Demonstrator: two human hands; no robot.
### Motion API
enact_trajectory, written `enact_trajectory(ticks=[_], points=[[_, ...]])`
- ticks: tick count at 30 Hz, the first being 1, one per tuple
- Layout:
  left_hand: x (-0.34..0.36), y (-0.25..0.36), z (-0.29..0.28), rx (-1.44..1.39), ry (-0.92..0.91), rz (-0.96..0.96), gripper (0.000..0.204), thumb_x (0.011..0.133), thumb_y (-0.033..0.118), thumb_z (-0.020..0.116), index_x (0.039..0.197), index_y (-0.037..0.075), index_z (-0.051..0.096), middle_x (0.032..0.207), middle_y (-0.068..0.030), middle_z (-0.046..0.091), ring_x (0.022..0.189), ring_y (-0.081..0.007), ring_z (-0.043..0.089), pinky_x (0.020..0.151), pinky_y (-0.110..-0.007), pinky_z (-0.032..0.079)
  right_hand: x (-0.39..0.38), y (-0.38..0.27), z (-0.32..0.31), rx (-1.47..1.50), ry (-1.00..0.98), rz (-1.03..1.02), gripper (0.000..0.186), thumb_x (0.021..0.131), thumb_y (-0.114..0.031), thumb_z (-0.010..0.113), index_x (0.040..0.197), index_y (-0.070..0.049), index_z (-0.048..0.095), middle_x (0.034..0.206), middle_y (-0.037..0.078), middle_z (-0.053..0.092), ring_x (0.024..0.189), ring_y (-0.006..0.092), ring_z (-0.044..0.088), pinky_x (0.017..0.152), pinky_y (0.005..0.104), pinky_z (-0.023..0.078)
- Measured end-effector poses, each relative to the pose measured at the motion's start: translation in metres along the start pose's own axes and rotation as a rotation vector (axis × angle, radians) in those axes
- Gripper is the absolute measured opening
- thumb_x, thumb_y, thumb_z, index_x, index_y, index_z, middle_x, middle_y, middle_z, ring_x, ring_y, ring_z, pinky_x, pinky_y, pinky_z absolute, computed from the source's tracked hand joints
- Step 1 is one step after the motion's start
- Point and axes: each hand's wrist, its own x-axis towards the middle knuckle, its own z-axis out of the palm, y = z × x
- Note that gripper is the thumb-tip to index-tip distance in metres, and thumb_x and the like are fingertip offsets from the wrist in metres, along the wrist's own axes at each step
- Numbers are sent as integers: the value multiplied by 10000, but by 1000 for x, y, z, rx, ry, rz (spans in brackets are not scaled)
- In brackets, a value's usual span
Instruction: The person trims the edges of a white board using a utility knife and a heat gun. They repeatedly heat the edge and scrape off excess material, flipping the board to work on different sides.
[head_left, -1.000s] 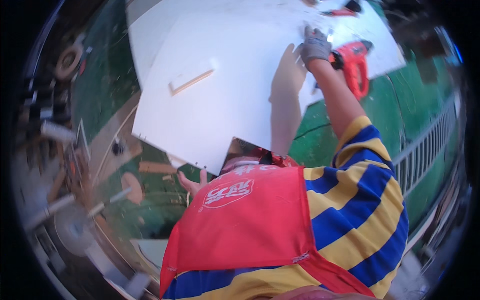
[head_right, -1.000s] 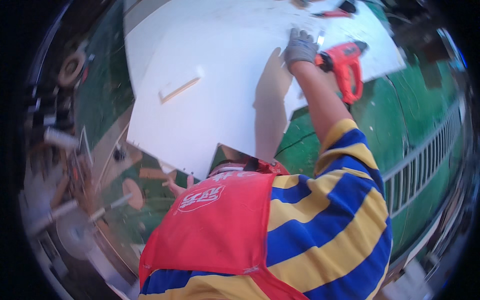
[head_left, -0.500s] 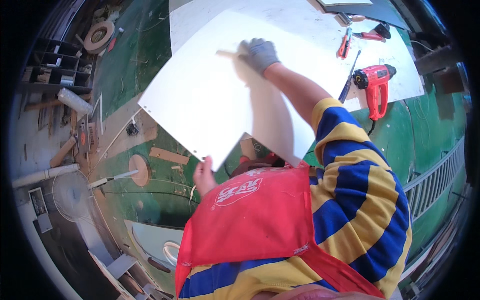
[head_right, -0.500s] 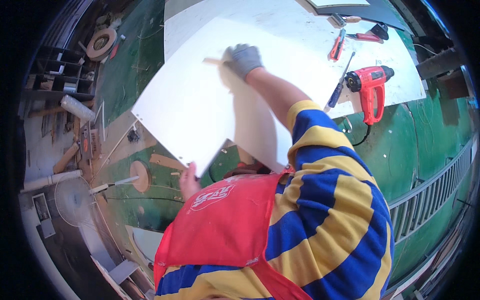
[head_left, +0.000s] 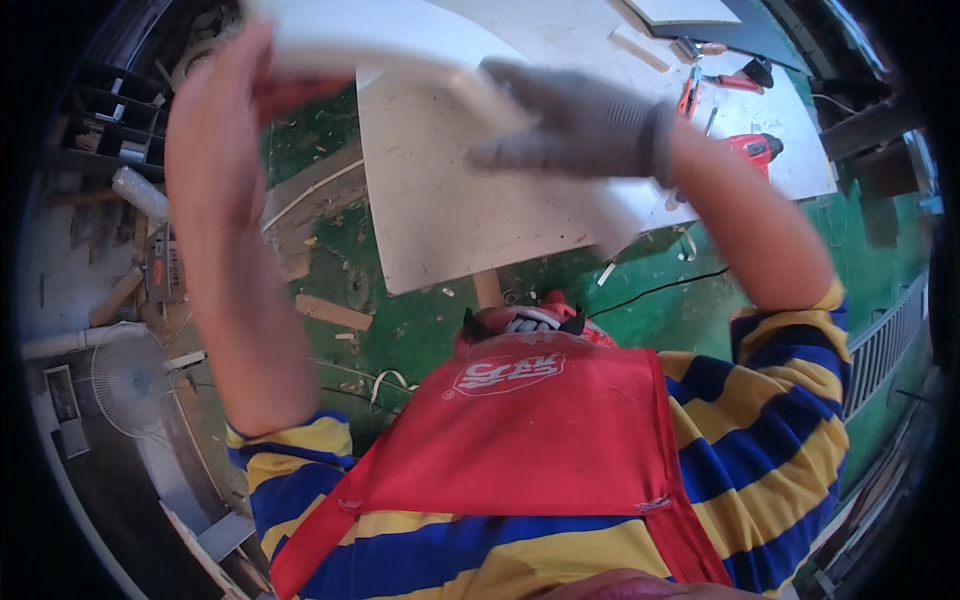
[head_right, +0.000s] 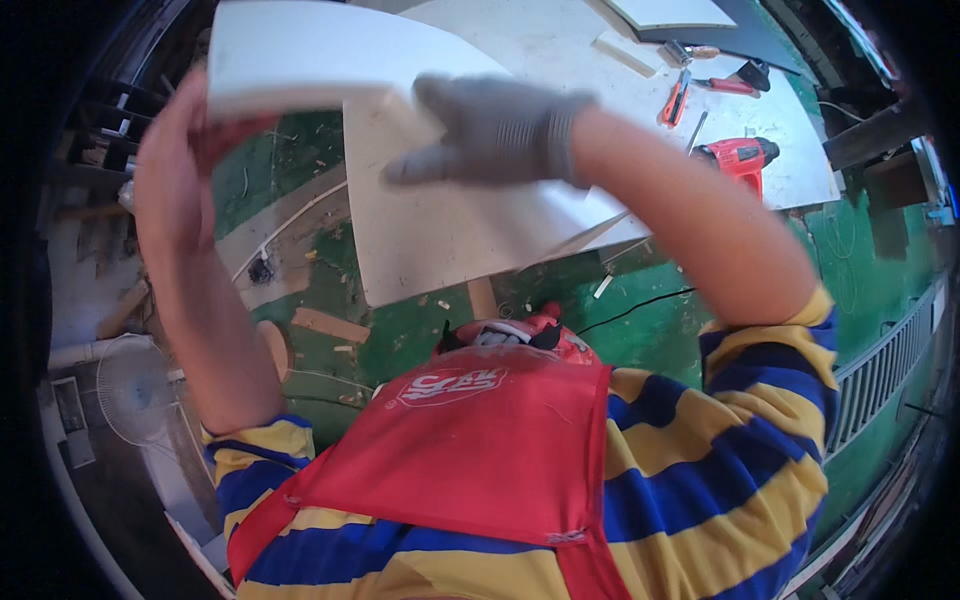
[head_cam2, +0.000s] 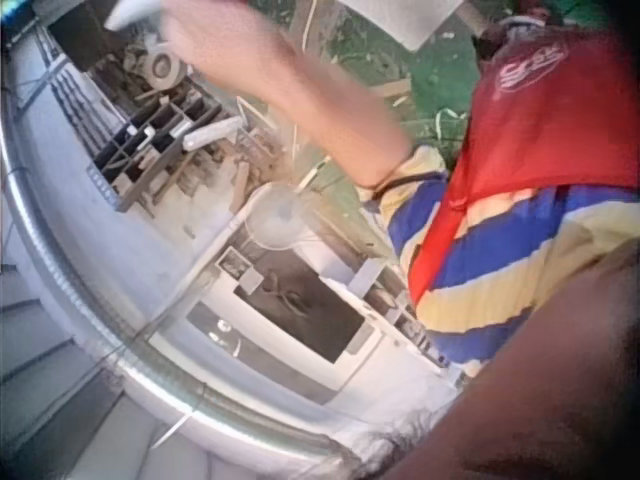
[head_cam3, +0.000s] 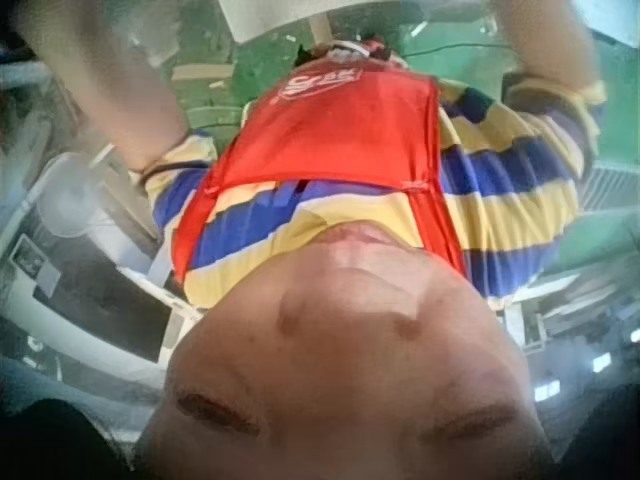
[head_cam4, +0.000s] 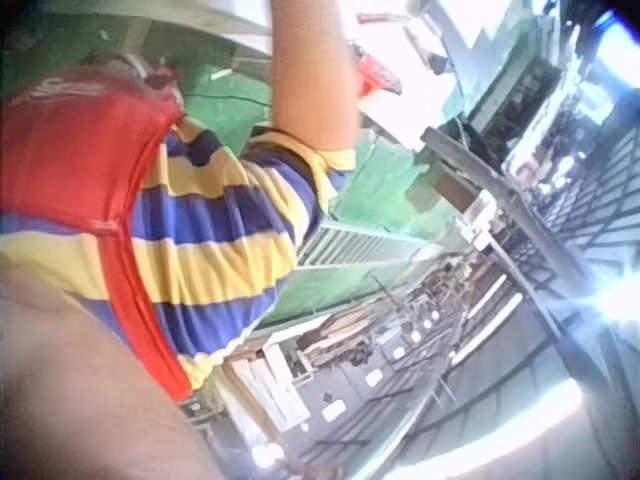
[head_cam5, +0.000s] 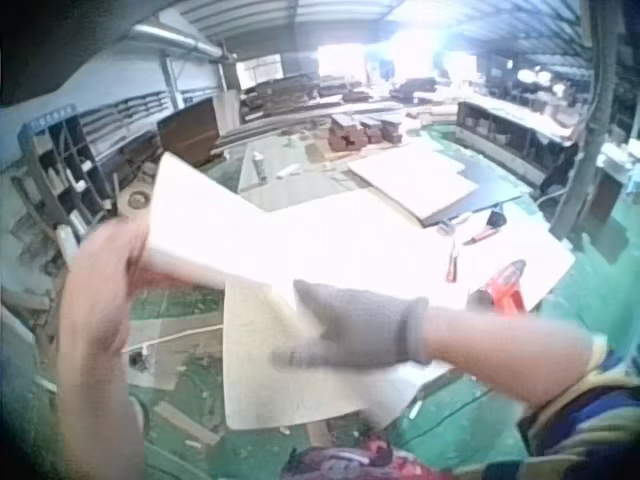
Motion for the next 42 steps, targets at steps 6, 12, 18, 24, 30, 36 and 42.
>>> enact_trajectory(ticks=[6,12,18,24,30,36,42], points=[[29,-51,95,-252,-44,273,397,993,308,590,1229,-12,593,1150,-122,676,1080,-188,640,984,-326,477,35,58,-92,-1446,-506,-310,378,945,-339,515,1020,-15,695,1008,247,694,899,405,671,825,477,528],[-65,-228,118,245,-139,-112,580,923,309,670,1322,-66,480,1272,-279,582,1197,-388,575,1018,-413,457,13,90,-98,-651,294,173,339,960,-307,552,1094,0,602,969,226,635,906,343,636,866,407,476],[-139,-295,126,199,-139,-244,606,978,418,555,1345,-54,463,1368,-295,498,1269,-397,503,1044,-429,426,17,41,-87,-450,252,241,356,918,-300,609,1070,20,632,1030,182,679,916,339,648,872,369,492],[-214,-306,104,121,-375,-171,607,994,482,501,1328,-22,466,1060,-259,656,1016,-410,640,897,-436,500,-11,14,-79,203,293,256,323,903,-271,637,1007,35,636,869,85,662,748,172,628,721,313,508],[-222,-317,113,-630,-317,-837,723,981,623,441,1284,-31,494,1036,-192,654,934,-281,662,879,-387,524,-16,2,-47,508,274,307,269,932,-229,656,1022,25,651,850,29,649,694,68,580,628,240,482],[-250,-347,69,-501,-182,-878,609,984,601,464,1140,23,576,847,-66,640,758,-184,617,706,-337,497,-34,34,15,695,253,301,296,927,-245,636,1030,32,655,875,39,658,761,89,593,672,248,476],[-290,-379,33,-152,75,-947,615,999,553,468,1123,-18,661,955,-135,691,871,-224,638,772,-356,496,-42,72,90,857,368,351,378,914,-244,654,1149,52,640,987,61,683,896,135,628,820,287,502]])
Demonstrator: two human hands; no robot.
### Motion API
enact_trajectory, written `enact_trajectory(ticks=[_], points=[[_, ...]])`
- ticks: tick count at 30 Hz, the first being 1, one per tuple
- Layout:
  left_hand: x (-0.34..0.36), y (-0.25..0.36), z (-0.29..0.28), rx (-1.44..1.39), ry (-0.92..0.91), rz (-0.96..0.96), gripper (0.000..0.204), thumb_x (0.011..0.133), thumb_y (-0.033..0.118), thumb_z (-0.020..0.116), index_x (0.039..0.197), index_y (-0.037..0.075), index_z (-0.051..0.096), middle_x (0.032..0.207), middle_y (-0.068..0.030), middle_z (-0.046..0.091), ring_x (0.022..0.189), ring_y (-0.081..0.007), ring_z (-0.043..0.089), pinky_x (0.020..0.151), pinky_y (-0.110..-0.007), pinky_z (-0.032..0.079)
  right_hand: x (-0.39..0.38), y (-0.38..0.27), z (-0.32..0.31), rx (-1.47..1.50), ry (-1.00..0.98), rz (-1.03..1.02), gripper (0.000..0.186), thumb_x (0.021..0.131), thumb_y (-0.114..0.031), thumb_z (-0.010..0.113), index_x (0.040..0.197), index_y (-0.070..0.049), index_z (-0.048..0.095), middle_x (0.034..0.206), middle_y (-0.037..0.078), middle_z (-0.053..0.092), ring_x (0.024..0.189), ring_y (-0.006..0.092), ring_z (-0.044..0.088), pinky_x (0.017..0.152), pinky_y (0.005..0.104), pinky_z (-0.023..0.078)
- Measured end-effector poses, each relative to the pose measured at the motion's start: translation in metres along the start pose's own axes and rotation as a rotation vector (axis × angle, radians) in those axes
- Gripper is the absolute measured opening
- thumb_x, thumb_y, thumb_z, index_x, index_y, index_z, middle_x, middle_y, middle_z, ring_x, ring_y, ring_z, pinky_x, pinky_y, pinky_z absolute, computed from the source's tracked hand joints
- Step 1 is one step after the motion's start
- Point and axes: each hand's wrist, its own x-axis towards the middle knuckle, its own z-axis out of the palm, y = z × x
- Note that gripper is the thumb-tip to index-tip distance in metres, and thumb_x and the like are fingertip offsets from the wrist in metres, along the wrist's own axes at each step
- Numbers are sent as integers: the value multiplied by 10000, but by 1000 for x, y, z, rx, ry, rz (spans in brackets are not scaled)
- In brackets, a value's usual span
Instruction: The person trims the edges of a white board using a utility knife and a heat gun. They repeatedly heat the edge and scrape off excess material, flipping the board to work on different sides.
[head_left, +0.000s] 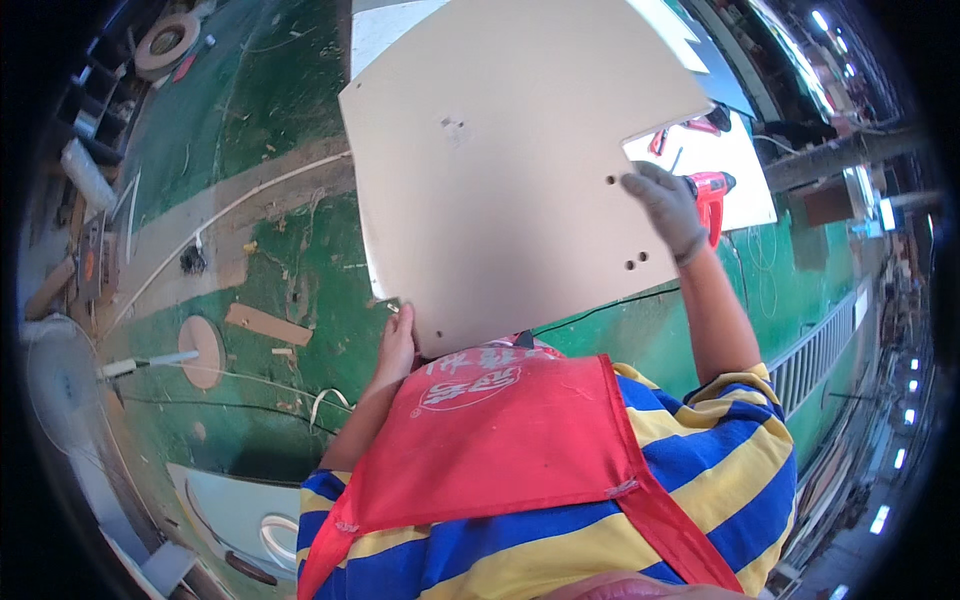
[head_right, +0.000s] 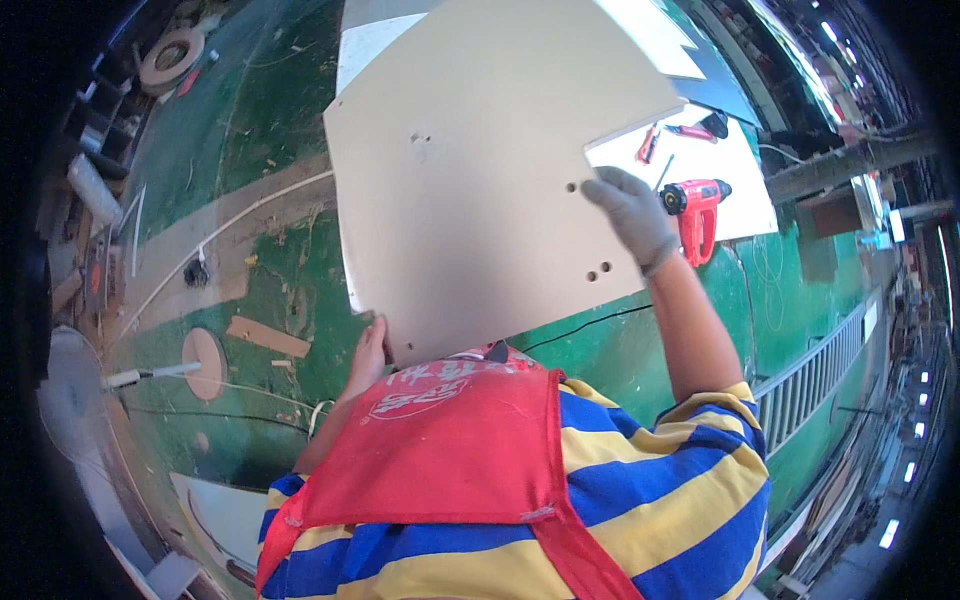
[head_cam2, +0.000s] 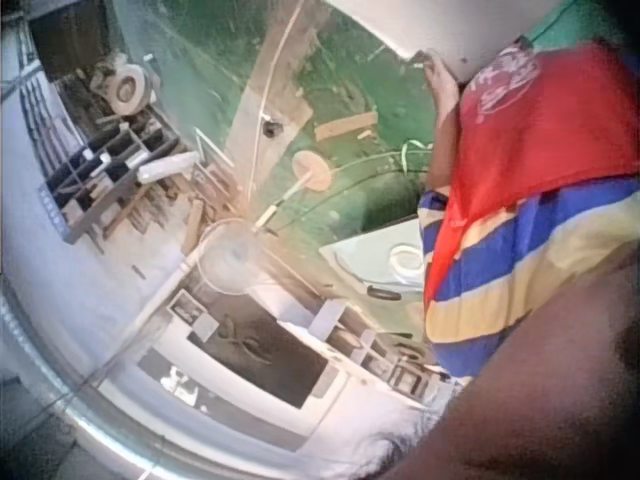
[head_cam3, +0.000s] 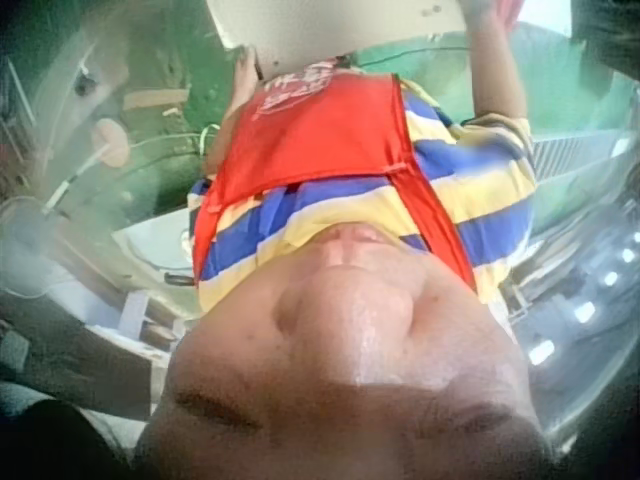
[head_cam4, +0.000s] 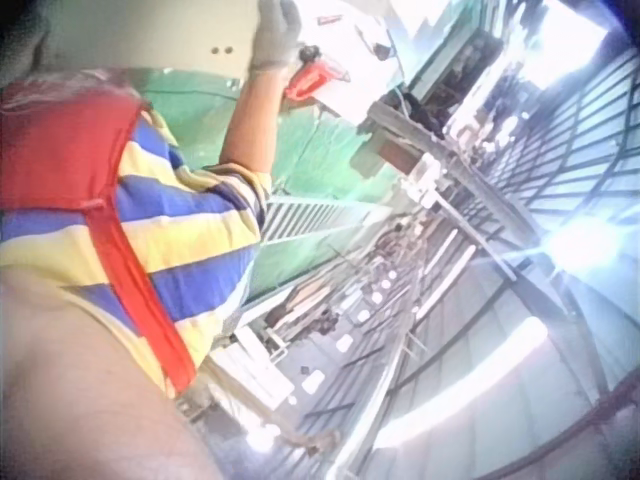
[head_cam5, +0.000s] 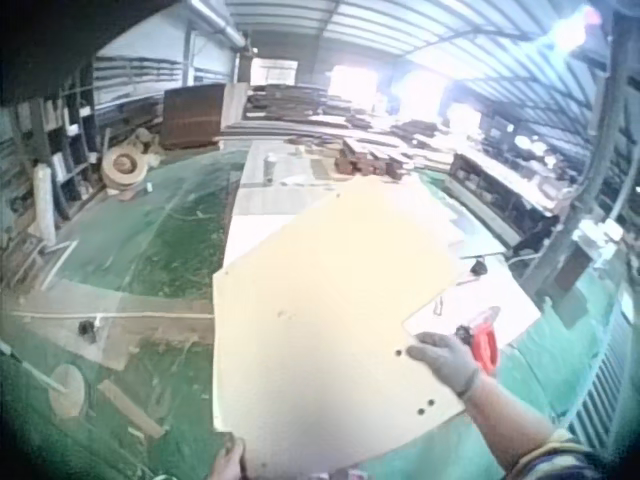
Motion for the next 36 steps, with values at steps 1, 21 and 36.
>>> enact_trajectory(ticks=[1,21,36], points=[[8,-12,0,66,151,60,647,1006,556,446,1159,-38,654,1012,-162,703,915,-246,645,813,-375,502,1,20,4,66,1,24,379,919,-243,647,1158,51,637,1004,72,684,891,151,640,815,296,510],[-4,16,-70,572,565,214,676,1052,479,278,1283,-94,553,1275,-305,588,1199,-450,545,1032,-461,410,126,134,-92,-870,220,209,450,960,-465,509,1052,-54,665,1075,241,672,1039,402,637,925,474,487],[81,148,116,1098,483,843,616,966,357,518,1468,48,342,1550,-249,274,1482,-386,185,1195,-564,95,203,220,-154,-726,519,424,482,907,-301,516,1252,32,570,983,200,688,843,281,691,778,380,534]])
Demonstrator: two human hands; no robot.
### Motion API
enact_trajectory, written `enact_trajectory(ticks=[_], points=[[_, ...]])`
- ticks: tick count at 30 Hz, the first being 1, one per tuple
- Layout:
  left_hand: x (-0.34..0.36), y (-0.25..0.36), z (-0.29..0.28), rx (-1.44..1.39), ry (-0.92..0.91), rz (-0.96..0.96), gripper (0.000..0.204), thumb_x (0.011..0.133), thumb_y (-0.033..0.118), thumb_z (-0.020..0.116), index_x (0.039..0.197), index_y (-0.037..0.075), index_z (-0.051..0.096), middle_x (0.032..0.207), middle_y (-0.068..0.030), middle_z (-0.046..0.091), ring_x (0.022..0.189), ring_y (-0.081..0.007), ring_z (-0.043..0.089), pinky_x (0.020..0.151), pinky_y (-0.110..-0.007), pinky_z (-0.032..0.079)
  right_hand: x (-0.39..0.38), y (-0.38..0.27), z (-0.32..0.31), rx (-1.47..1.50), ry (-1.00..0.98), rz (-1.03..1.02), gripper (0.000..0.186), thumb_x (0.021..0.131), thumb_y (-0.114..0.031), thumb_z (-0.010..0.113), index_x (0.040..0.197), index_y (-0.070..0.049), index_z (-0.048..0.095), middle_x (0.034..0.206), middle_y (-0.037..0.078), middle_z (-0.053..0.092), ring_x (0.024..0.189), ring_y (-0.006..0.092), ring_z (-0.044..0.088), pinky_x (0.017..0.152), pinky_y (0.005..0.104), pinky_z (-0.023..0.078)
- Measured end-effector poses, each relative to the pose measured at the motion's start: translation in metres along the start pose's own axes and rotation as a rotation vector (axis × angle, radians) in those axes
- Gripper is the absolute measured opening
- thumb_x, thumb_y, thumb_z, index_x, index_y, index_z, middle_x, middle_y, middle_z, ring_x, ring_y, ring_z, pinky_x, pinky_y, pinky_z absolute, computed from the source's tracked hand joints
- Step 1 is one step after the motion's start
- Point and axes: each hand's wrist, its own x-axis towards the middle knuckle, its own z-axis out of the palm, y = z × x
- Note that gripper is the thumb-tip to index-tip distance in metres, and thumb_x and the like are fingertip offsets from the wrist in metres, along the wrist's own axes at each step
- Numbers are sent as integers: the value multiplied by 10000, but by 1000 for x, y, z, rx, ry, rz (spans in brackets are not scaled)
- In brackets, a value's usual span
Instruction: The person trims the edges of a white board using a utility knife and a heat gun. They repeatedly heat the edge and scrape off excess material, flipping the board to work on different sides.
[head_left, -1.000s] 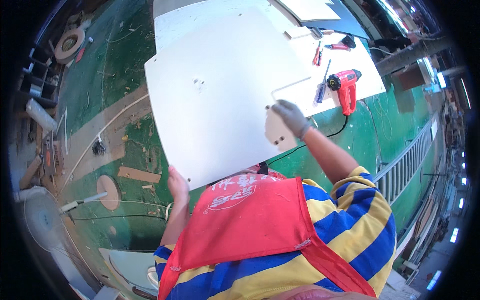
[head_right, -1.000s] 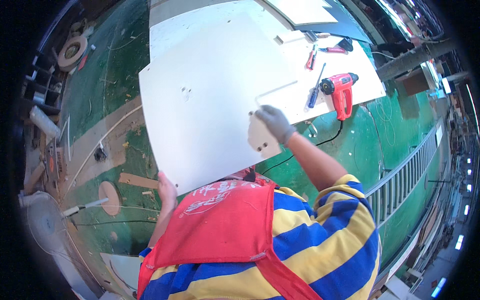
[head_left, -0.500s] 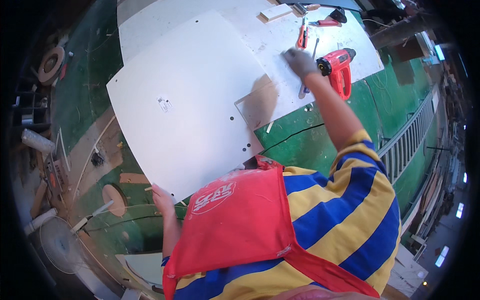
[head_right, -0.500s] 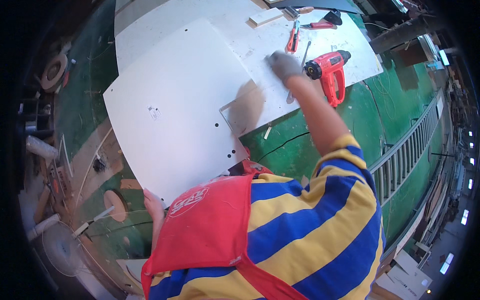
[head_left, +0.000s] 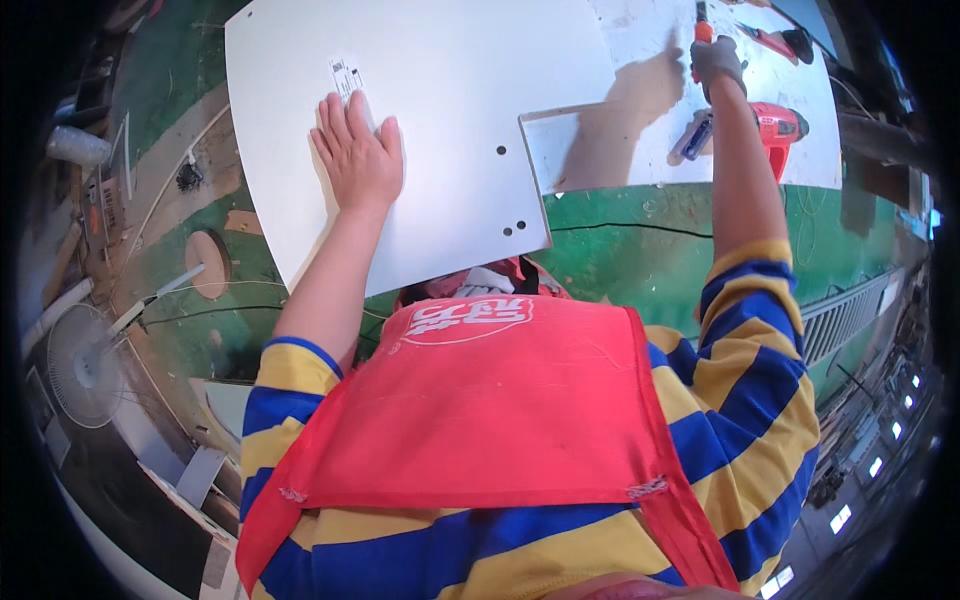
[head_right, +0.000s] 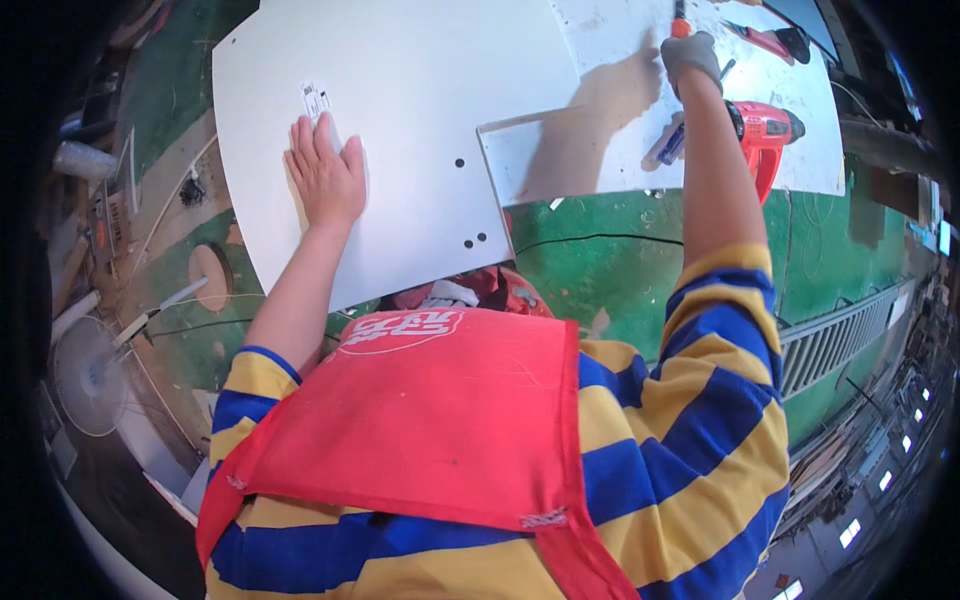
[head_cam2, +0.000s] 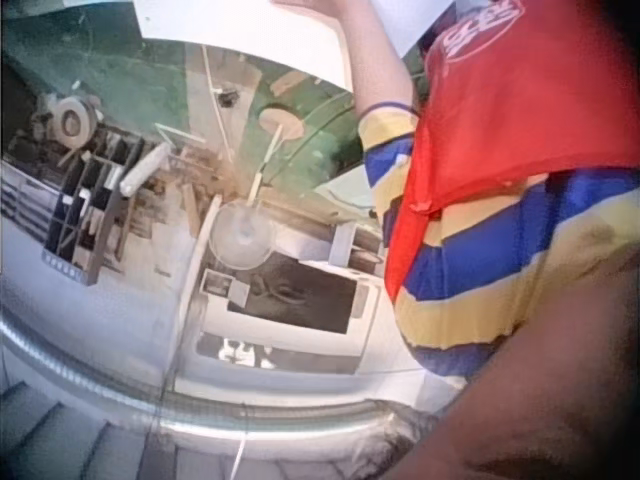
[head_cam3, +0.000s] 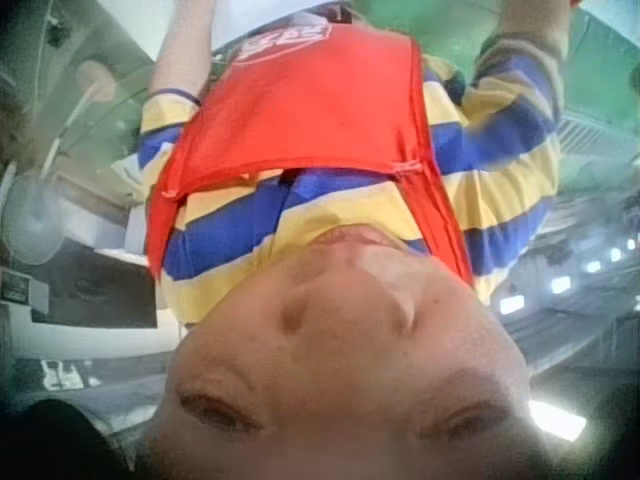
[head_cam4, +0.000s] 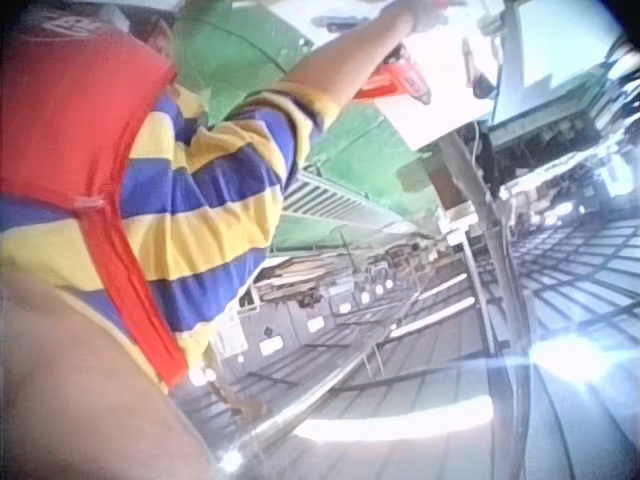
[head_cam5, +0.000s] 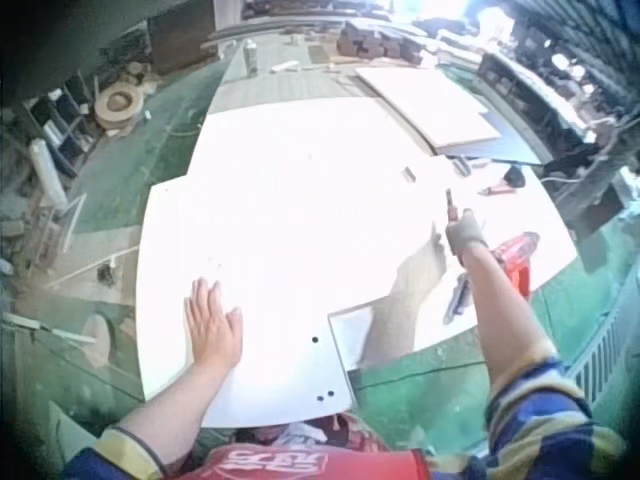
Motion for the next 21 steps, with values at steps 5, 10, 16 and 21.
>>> enact_trajectory(ticks=[5,10,16,21], points=[[1,-5,7,52,52,19,606,975,408,476,1462,69,356,1543,-242,297,1481,-384,194,1198,-557,98,-196,18,-40,957,-92,-58,239,961,-223,446,1032,-55,599,769,29,585,574,127,544,519,268,442],[2,-15,19,23,88,50,625,985,441,423,1482,74,325,1564,-228,269,1496,-369,158,1208,-545,59,-342,47,-41,610,-270,-121,406,975,-199,611,1334,-29,525,870,43,588,677,119,560,595,261,461],[8,-1,29,1,65,-85,686,972,468,434,1494,46,295,1576,-227,246,1502,-366,127,1207,-535,45,-415,83,-29,142,-316,-565,537,870,-129,673,1384,-98,517,948,159,606,851,360,601,759,427,485],[5,6,28,-37,86,-7,681,974,468,405,1479,24,292,1560,-226,260,1500,-368,107,1196,-544,34,-414,88,-16,59,-293,-686,548,861,-158,693,1383,-128,528,894,137,604,809,335,602,690,423,473]])
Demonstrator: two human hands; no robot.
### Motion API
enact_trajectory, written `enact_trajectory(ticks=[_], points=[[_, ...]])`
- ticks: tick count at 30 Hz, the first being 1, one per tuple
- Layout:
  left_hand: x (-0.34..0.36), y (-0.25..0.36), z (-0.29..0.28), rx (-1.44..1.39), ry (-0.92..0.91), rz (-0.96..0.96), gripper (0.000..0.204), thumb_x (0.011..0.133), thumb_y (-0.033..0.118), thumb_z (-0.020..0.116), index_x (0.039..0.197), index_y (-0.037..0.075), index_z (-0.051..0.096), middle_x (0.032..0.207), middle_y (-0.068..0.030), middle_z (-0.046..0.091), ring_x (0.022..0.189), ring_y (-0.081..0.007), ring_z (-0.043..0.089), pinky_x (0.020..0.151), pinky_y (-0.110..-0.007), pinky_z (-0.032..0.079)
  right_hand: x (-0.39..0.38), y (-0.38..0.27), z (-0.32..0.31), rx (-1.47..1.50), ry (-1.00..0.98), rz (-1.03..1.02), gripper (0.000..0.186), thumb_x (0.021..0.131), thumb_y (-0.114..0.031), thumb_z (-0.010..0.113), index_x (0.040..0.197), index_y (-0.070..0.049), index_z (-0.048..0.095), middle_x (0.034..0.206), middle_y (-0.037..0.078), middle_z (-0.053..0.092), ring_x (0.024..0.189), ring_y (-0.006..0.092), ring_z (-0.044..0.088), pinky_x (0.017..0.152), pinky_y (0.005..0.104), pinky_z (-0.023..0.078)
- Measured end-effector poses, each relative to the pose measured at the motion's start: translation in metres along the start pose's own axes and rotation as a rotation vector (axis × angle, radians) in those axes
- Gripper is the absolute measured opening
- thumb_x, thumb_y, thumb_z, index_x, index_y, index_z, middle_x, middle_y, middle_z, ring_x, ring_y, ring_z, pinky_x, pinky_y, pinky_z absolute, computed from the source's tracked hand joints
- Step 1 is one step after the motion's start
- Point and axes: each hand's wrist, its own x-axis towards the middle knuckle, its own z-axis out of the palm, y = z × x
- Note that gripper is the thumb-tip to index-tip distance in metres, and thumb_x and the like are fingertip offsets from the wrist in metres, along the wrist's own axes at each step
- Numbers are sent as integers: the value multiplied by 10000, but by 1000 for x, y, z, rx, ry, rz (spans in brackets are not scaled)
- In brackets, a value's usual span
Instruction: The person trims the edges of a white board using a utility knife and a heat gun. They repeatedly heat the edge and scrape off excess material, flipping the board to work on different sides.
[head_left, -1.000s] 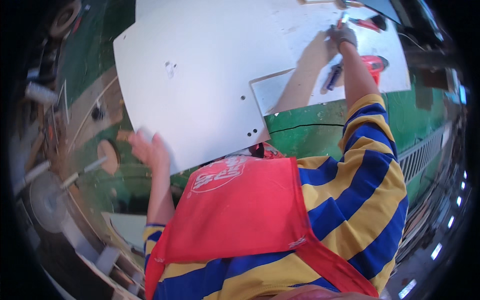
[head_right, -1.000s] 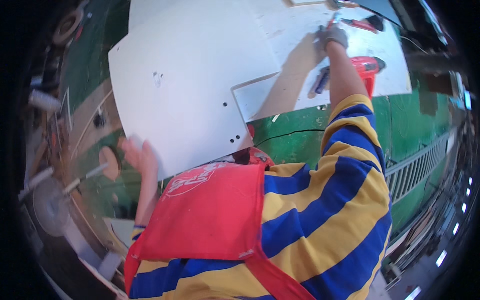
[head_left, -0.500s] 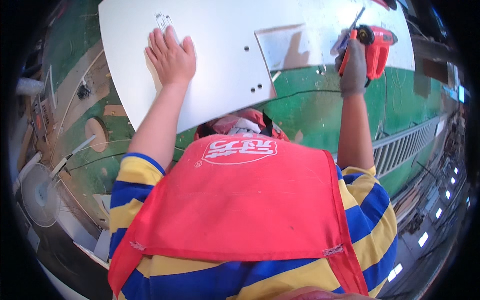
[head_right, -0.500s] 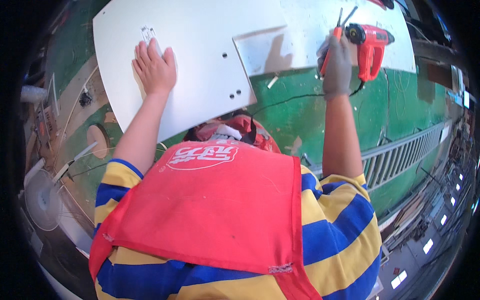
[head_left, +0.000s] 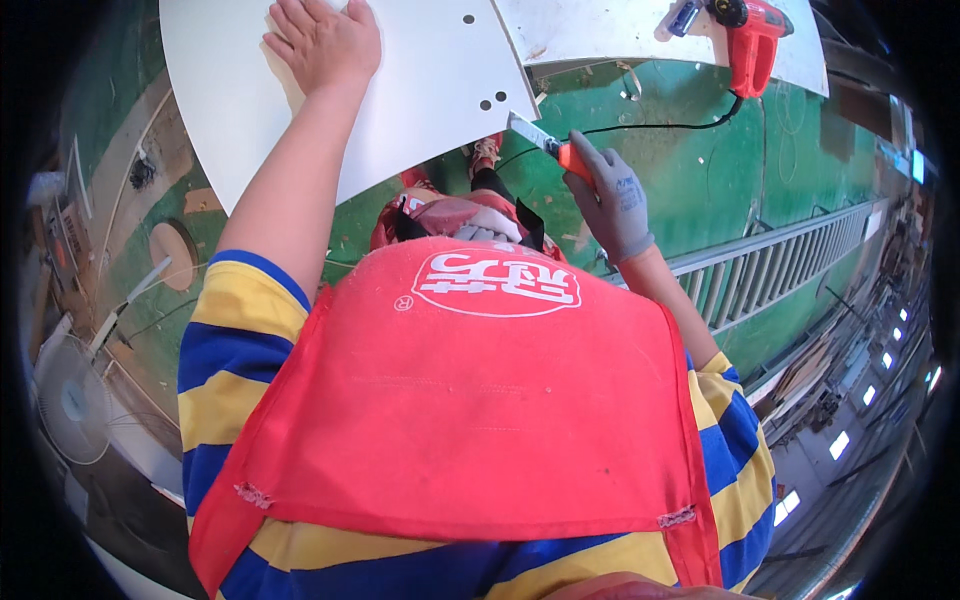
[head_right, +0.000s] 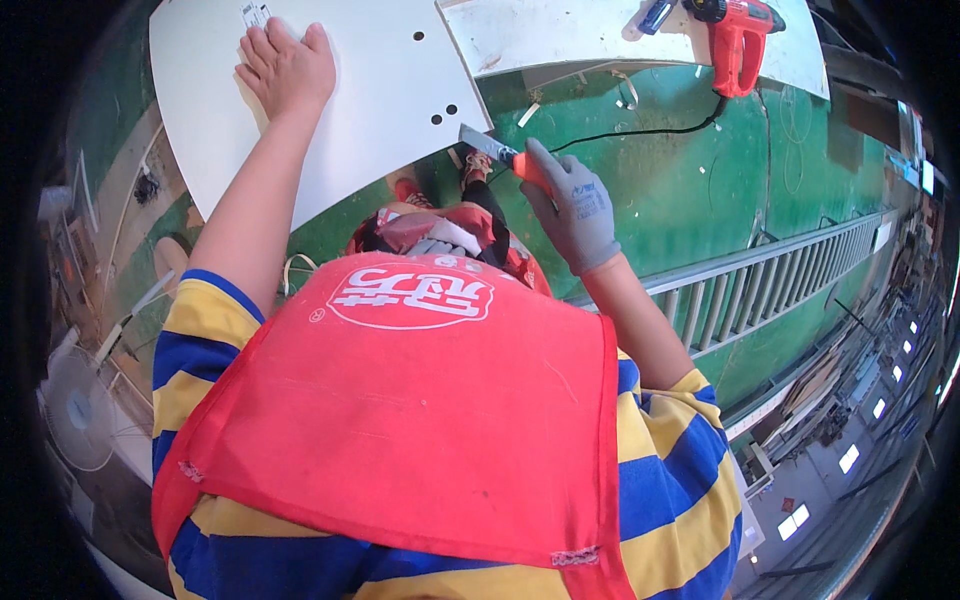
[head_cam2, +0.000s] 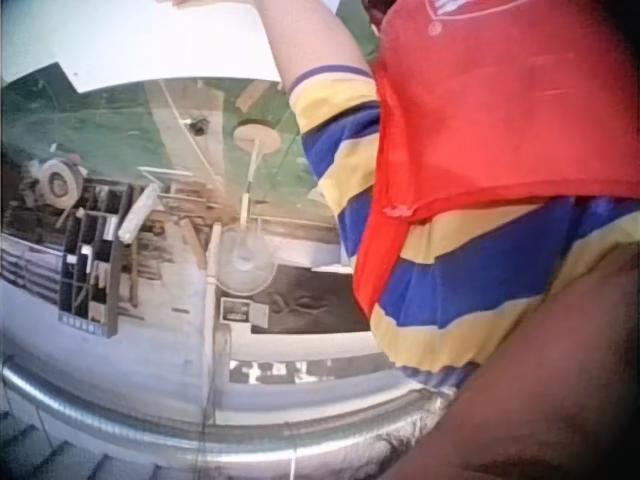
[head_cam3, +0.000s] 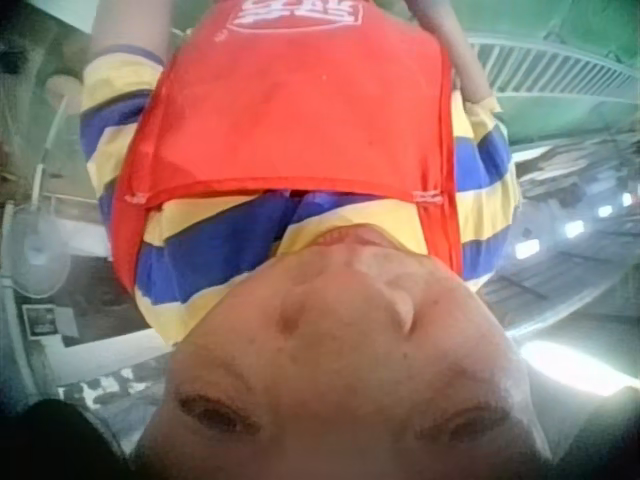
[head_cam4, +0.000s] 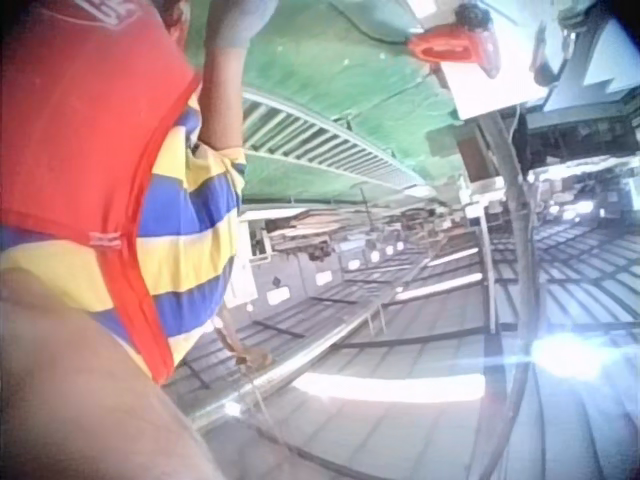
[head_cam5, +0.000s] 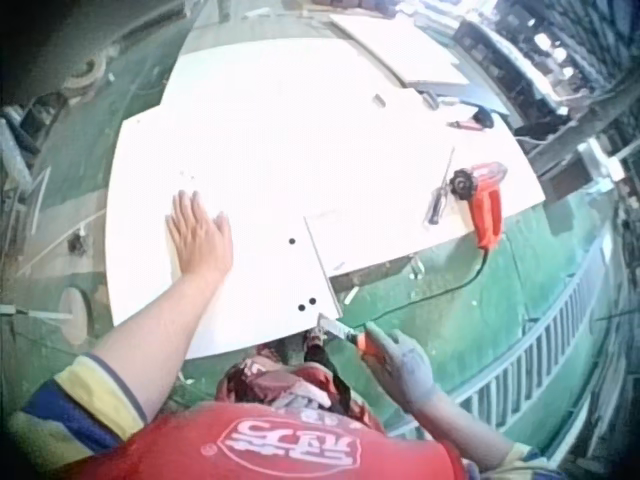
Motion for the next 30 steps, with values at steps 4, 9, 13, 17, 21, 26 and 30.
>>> enact_trajectory(ticks=[4,9,13,17,21,26,30], points=[[-3,4,-6,37,-67,-55,684,1001,443,370,1495,-8,227,1579,-240,181,1503,-372,75,1206,-528,25,8,-1,3,-54,-9,30,552,856,-153,694,1382,-134,529,871,127,602,787,331,602,683,426,473],[-3,25,-38,129,-302,-206,704,1035,379,321,1539,-61,100,1629,-244,26,1524,-348,-23,1236,-469,-36,9,2,0,-113,-39,1,550,853,-148,693,1379,-140,532,861,116,598,776,321,598,674,426,464],[1,25,-38,127,-297,-211,700,1030,372,322,1536,-66,117,1624,-254,49,1523,-348,-15,1234,-474,-38,16,4,-2,-153,-61,-19,546,854,-154,693,1376,-146,534,867,112,598,777,312,595,677,432,454],[2,24,-36,124,-303,-223,704,1026,375,321,1535,-68,120,1622,-259,56,1523,-351,-11,1230,-486,-43,23,7,-6,-174,-69,-81,538,855,-169,689,1371,-151,539,863,101,593,778,303,593,680,431,447],[-1,18,-30,141,-265,-195,707,1025,376,323,1534,-72,121,1622,-262,55,1522,-354,-11,1228,-496,-44,31,4,-14,-272,-116,-104,528,859,-197,685,1367,-162,546,868,86,591,780,291,592,677,421,441],[0,22,-37,148,-307,-184,711,1027,380,323,1535,-73,115,1622,-264,43,1522,-357,-16,1227,-496,-45,34,3,-18,-327,-149,-102,523,863,-218,682,1366,-173,550,874,75,591,772,284,586,676,418,438],[-7,4,-7,279,-68,-79,707,1031,376,321,1535,-73,113,1621,-268,38,1521,-358,-17,1227,-495,-45,38,2,-20,-342,-141,-131,519,868,-228,679,1367,-169,550,850,78,583,756,285,585,665,421,441]])
